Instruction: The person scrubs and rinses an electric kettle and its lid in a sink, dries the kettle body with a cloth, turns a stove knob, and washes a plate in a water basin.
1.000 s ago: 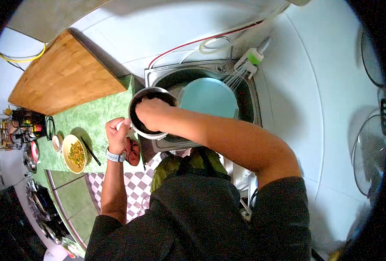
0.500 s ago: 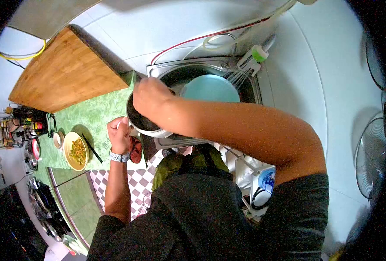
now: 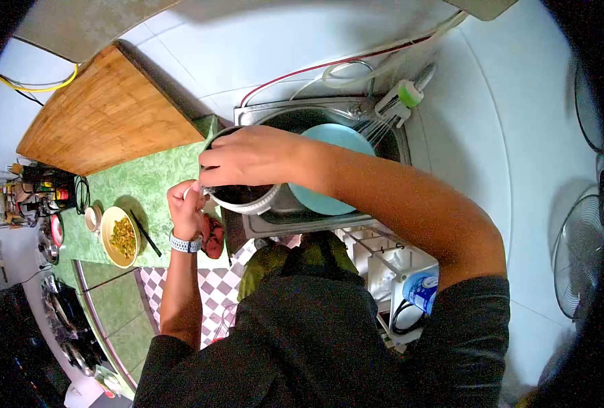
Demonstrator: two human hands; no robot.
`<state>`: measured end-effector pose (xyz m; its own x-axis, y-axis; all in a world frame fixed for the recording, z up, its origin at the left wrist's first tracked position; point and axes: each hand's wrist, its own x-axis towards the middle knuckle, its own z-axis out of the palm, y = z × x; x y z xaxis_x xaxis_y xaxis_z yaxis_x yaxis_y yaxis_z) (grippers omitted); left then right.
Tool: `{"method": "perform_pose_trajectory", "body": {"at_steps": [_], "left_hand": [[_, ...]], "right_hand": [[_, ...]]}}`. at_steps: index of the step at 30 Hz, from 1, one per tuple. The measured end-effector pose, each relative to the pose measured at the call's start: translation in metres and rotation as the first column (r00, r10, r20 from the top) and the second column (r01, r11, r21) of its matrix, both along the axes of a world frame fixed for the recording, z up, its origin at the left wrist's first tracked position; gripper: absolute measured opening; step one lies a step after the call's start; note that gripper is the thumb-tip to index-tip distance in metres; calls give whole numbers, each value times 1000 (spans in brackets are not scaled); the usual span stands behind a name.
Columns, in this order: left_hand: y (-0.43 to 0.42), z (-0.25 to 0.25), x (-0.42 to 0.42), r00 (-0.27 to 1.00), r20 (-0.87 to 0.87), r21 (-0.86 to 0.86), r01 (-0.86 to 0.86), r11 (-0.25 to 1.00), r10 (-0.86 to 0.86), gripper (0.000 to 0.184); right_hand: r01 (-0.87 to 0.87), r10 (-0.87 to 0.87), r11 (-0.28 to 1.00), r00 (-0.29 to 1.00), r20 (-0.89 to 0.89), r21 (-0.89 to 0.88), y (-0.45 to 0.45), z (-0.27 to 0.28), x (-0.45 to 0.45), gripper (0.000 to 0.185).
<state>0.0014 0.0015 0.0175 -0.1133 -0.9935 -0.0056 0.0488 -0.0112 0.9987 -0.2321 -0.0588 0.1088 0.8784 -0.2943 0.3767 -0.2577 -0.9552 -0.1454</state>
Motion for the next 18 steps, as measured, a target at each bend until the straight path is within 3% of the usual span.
{"method": "perform_pose_trajectory", "body": {"at_steps": [4, 6, 8, 10, 11, 13, 14, 17, 18], "left_hand": [[0, 3, -4, 1000, 8, 3, 18, 1000, -18, 41], [-2, 5, -4, 1000, 22, -1, 14, 1000, -13, 41], [-4, 9, -8, 998, 56, -24, 3, 1000, -1, 42], [-6, 9, -11, 994, 108, -55, -26, 998, 32, 43], [-8, 7, -10, 994, 100, -48, -39, 998, 44, 42], [-9, 12, -13, 991, 126, -70, -38, 997, 47, 41], [-10, 15, -15, 987, 151, -93, -38, 995, 52, 40], [-10, 20, -16, 991, 124, -65, -43, 997, 50, 39], [-9, 18, -15, 991, 126, -61, -43, 997, 51, 39]], "right_hand": [[150, -165, 956, 985, -40, -250, -3, 1, -7, 15], [161, -187, 955, 979, -81, -248, -2, 5, -9, 12], [415, -438, 899, 828, -351, -143, 6, 10, -8, 10], [455, -455, 887, 836, -307, -78, 14, 21, -10, 11], [508, -453, 859, 810, -372, 59, 17, 23, -10, 13], [619, -417, 727, 742, -525, 298, 14, 26, -7, 21], [621, -420, 724, 741, -523, 299, 11, 25, -4, 21], [689, -98, 293, 712, -696, 663, -1, 33, 4, 29], [687, -95, 291, 713, -695, 666, 1, 29, 5, 29]]}}
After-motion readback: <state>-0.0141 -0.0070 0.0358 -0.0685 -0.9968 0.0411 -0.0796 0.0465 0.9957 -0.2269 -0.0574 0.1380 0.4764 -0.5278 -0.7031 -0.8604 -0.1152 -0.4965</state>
